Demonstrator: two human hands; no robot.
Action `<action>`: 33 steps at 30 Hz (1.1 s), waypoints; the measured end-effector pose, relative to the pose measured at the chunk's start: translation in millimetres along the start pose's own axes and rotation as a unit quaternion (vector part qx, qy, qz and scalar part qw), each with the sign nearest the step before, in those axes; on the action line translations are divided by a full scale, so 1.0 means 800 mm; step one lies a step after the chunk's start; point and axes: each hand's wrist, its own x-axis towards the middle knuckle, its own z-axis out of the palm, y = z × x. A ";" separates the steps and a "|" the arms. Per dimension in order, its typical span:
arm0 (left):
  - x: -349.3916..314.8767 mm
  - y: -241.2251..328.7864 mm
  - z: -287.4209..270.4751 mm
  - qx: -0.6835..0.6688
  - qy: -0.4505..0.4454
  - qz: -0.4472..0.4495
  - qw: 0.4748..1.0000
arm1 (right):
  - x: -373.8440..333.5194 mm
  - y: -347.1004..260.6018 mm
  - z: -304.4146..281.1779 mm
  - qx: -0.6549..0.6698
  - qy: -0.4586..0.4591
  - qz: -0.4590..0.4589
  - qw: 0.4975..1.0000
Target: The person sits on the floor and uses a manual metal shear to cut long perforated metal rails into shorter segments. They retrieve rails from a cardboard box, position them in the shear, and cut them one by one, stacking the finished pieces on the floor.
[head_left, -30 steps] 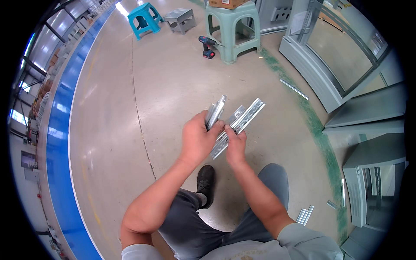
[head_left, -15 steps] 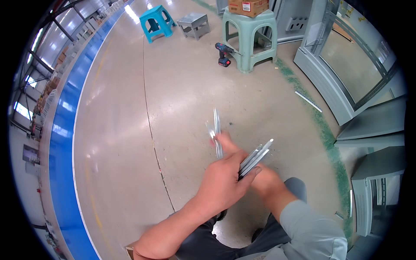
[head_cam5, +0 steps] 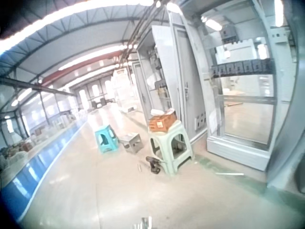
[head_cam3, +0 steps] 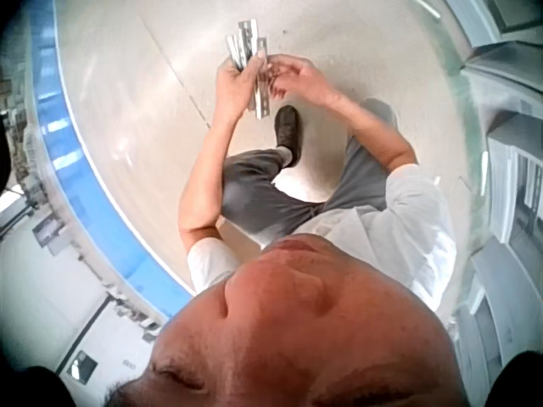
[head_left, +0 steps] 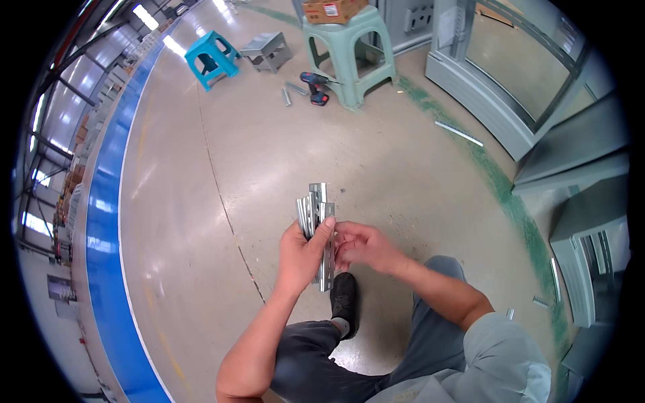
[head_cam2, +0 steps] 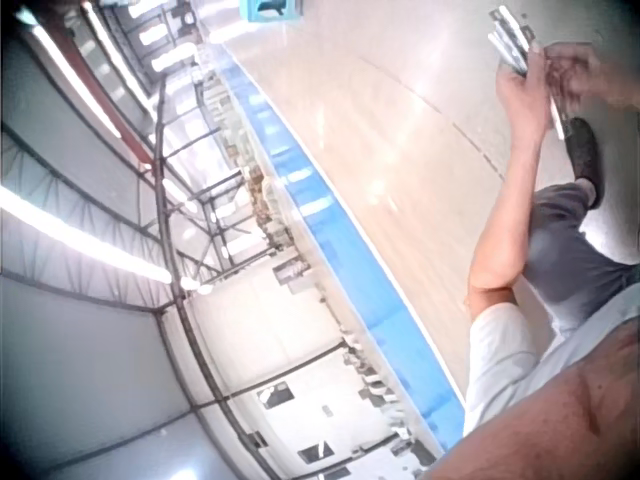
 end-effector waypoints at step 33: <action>0.059 -0.002 0.124 -0.059 -0.242 -0.124 0.961 | -0.165 0.034 -0.352 -0.033 0.514 -0.021 0.857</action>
